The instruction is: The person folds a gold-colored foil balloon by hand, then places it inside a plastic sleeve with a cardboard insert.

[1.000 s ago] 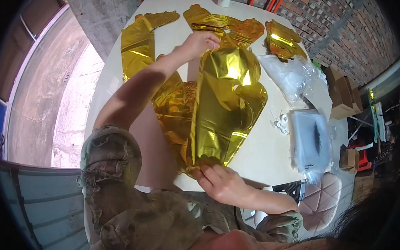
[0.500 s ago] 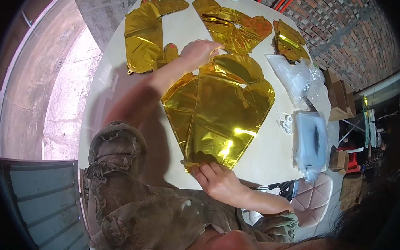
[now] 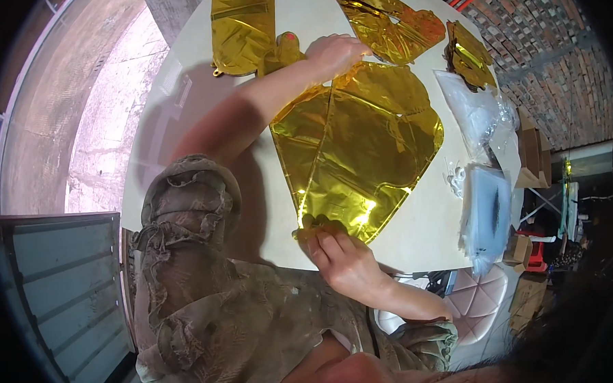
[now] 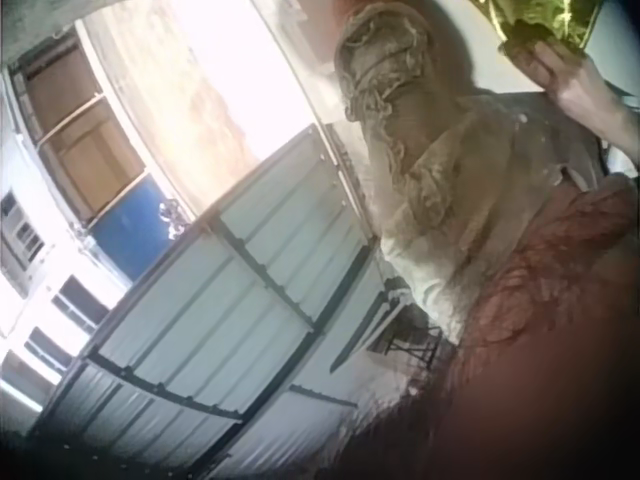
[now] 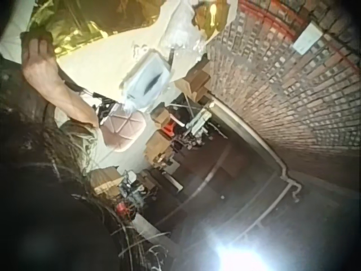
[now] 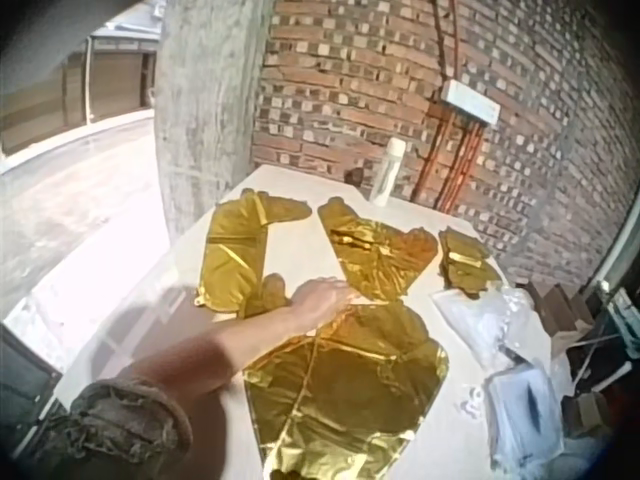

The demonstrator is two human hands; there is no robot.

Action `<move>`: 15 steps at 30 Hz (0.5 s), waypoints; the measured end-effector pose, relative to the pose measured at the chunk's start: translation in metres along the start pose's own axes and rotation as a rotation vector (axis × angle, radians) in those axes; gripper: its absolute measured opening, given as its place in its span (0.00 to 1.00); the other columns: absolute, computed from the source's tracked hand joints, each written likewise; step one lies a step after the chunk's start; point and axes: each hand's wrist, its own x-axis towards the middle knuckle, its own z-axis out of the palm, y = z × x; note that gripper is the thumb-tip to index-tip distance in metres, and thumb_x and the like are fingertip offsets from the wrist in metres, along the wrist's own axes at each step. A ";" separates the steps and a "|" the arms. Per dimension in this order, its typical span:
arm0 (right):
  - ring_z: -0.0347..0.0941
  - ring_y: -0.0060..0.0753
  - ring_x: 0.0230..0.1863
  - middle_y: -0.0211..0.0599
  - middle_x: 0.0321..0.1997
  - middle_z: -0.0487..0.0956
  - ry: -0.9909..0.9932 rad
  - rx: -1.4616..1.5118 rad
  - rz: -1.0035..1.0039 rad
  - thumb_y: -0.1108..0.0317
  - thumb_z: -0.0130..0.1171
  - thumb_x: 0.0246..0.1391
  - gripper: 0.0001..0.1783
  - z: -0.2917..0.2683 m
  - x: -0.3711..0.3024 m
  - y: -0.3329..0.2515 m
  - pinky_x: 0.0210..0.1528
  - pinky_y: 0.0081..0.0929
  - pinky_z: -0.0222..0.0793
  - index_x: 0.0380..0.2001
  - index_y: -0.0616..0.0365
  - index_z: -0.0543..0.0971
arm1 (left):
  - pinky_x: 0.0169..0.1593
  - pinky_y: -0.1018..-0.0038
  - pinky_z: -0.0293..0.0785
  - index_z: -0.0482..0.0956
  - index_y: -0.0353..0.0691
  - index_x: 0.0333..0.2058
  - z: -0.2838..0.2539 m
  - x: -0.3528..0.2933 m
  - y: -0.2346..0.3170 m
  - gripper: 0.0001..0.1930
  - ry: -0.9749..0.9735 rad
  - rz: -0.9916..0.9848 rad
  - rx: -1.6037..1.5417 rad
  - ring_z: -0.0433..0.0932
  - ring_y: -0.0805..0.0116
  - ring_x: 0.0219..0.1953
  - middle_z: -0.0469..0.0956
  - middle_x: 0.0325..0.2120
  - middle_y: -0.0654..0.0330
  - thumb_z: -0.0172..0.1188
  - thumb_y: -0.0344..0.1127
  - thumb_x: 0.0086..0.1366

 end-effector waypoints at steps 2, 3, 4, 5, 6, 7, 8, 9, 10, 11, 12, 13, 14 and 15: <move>0.75 0.35 0.39 0.40 0.44 0.76 -0.026 -0.020 0.020 0.70 0.60 0.44 0.22 -0.003 -0.002 0.001 0.37 0.29 0.77 0.46 0.64 0.78 | 0.52 0.60 0.74 0.83 0.50 0.47 0.005 0.002 0.001 0.12 0.008 -0.020 -0.007 0.78 0.56 0.48 0.83 0.45 0.62 0.59 0.37 0.67; 0.75 0.35 0.39 0.40 0.44 0.76 -0.028 -0.018 0.016 0.70 0.60 0.44 0.22 -0.004 -0.002 0.001 0.37 0.29 0.77 0.46 0.64 0.78 | 0.52 0.60 0.74 0.83 0.50 0.47 0.005 0.001 -0.001 0.12 0.008 -0.024 -0.007 0.78 0.56 0.48 0.83 0.45 0.62 0.59 0.37 0.67; 0.76 0.36 0.39 0.40 0.44 0.76 -0.044 -0.030 0.017 0.69 0.61 0.45 0.22 -0.005 -0.003 0.001 0.37 0.29 0.77 0.46 0.64 0.78 | 0.52 0.60 0.74 0.83 0.50 0.47 0.006 0.000 -0.004 0.11 0.024 -0.002 0.001 0.78 0.56 0.48 0.83 0.44 0.63 0.59 0.37 0.67; 0.76 0.36 0.39 0.40 0.44 0.76 -0.059 -0.043 0.017 0.68 0.62 0.46 0.21 -0.006 -0.003 0.001 0.37 0.29 0.76 0.46 0.64 0.78 | 0.52 0.60 0.74 0.83 0.50 0.47 0.006 -0.001 -0.006 0.11 0.039 0.020 0.008 0.78 0.56 0.48 0.83 0.44 0.63 0.59 0.37 0.67; 0.76 0.36 0.39 0.40 0.44 0.76 -0.059 -0.043 0.015 0.68 0.62 0.46 0.21 -0.005 -0.003 0.000 0.37 0.29 0.76 0.46 0.64 0.78 | 0.52 0.60 0.74 0.83 0.50 0.47 0.007 -0.002 -0.007 0.11 0.040 0.018 0.009 0.78 0.56 0.48 0.83 0.44 0.63 0.59 0.37 0.67; 0.76 0.36 0.39 0.40 0.45 0.77 -0.030 -0.057 0.005 0.65 0.64 0.47 0.21 -0.003 -0.002 0.001 0.36 0.28 0.76 0.45 0.64 0.78 | 0.52 0.60 0.75 0.83 0.51 0.46 0.008 0.000 -0.007 0.11 0.045 0.016 0.007 0.78 0.56 0.48 0.83 0.44 0.63 0.59 0.37 0.67; 0.76 0.36 0.39 0.41 0.45 0.77 0.000 -0.072 -0.004 0.62 0.66 0.49 0.22 -0.002 -0.002 0.002 0.36 0.28 0.76 0.45 0.64 0.79 | 0.51 0.60 0.75 0.84 0.51 0.46 0.009 0.002 -0.006 0.11 0.051 0.015 0.006 0.78 0.56 0.48 0.83 0.43 0.63 0.59 0.37 0.67; 0.76 0.36 0.39 0.41 0.45 0.77 0.001 -0.076 -0.006 0.62 0.66 0.49 0.22 -0.003 0.000 0.001 0.36 0.28 0.76 0.45 0.64 0.79 | 0.51 0.60 0.75 0.84 0.51 0.46 0.009 0.002 -0.007 0.11 0.054 0.017 0.007 0.78 0.56 0.48 0.83 0.43 0.63 0.59 0.37 0.67; 0.76 0.37 0.39 0.41 0.45 0.77 0.026 0.013 0.028 0.59 0.68 0.49 0.24 -0.005 0.001 -0.001 0.36 0.29 0.75 0.45 0.63 0.79 | 0.51 0.61 0.75 0.84 0.52 0.46 0.008 0.003 -0.007 0.11 0.045 -0.004 -0.008 0.78 0.56 0.48 0.83 0.43 0.63 0.59 0.37 0.67; 0.76 0.38 0.38 0.42 0.46 0.77 0.053 0.100 0.062 0.55 0.70 0.49 0.25 -0.009 0.003 -0.001 0.35 0.30 0.75 0.45 0.62 0.79 | 0.51 0.61 0.75 0.84 0.52 0.46 0.007 0.003 -0.007 0.11 0.036 -0.024 -0.022 0.78 0.56 0.48 0.83 0.43 0.63 0.59 0.37 0.67; 0.76 0.38 0.38 0.42 0.46 0.77 0.055 0.097 0.059 0.55 0.70 0.49 0.25 -0.014 0.006 0.002 0.35 0.30 0.75 0.45 0.62 0.79 | 0.51 0.61 0.75 0.84 0.52 0.46 0.005 0.003 -0.005 0.11 0.040 -0.022 -0.020 0.78 0.56 0.48 0.83 0.43 0.63 0.59 0.37 0.67; 0.76 0.39 0.39 0.42 0.47 0.77 0.083 0.125 0.098 0.54 0.71 0.48 0.26 -0.021 0.009 0.008 0.37 0.31 0.75 0.45 0.62 0.79 | 0.51 0.61 0.75 0.84 0.53 0.46 0.002 0.002 -0.004 0.11 0.013 -0.061 -0.031 0.79 0.56 0.48 0.83 0.43 0.63 0.58 0.37 0.67; 0.76 0.40 0.40 0.42 0.48 0.78 0.112 0.154 0.134 0.53 0.72 0.47 0.27 -0.026 0.012 0.014 0.39 0.33 0.75 0.45 0.61 0.79 | 0.50 0.61 0.76 0.84 0.53 0.46 -0.002 0.001 -0.002 0.11 -0.014 -0.100 -0.042 0.79 0.57 0.48 0.83 0.43 0.63 0.58 0.38 0.68; 0.76 0.40 0.40 0.42 0.48 0.78 0.117 0.145 0.131 0.53 0.72 0.47 0.27 -0.025 0.013 0.020 0.39 0.33 0.75 0.45 0.61 0.79 | 0.50 0.61 0.76 0.84 0.53 0.46 -0.005 0.001 0.001 0.11 -0.007 -0.094 -0.039 0.79 0.57 0.48 0.83 0.43 0.63 0.58 0.38 0.68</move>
